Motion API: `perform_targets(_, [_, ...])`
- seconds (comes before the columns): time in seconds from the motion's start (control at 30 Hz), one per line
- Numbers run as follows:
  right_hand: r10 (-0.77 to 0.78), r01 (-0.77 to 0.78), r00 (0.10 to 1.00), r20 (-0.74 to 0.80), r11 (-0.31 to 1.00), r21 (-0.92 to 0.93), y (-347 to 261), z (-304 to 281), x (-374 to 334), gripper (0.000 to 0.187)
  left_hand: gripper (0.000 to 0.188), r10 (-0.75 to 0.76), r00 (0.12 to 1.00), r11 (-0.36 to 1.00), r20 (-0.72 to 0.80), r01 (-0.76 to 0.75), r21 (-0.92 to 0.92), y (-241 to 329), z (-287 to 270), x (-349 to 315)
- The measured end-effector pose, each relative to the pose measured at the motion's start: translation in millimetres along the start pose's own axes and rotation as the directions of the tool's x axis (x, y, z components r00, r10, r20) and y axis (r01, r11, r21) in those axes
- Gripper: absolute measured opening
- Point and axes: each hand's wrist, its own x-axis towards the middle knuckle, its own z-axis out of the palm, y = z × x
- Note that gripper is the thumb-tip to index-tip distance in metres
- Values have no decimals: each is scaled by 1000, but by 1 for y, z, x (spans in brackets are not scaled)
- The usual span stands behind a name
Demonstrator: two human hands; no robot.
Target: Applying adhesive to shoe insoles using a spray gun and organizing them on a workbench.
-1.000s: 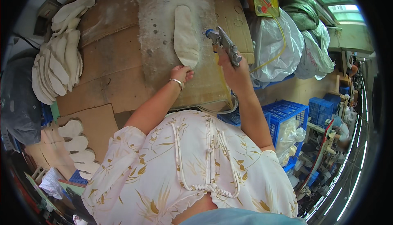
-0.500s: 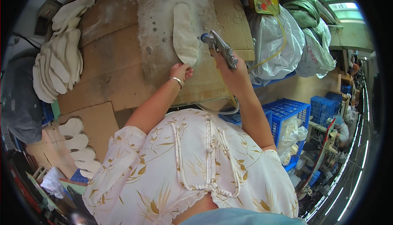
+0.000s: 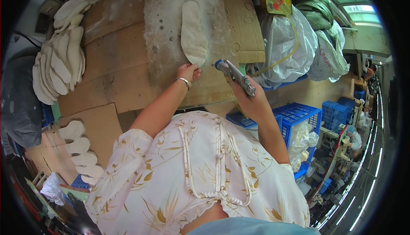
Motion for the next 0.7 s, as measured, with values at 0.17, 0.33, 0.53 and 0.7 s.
perform_targets(0.17, [15, -15, 1000, 24, 1000, -2, 10, 0, -5, 20, 13, 17, 1000, 1000, -8, -17, -17, -1, -1, 0])
perform_targets(0.33, [11, -12, 999, 48, 1000, 12, 13, 6, 16, 20, 13, 18, 999, 1000, -28, -18, -23, -2, -4, 2])
perform_targets(0.53, [-85, 86, 995, -60, 996, 25, -9, 9, 50, 21, 14, 18, 1000, 1000, -6, -18, -8, -2, -5, 3])
perform_targets(0.7, [-142, 148, 981, -133, 988, 36, -16, 7, 76, 24, 15, 14, 1000, 1000, -23, -15, -10, -3, -4, 3])
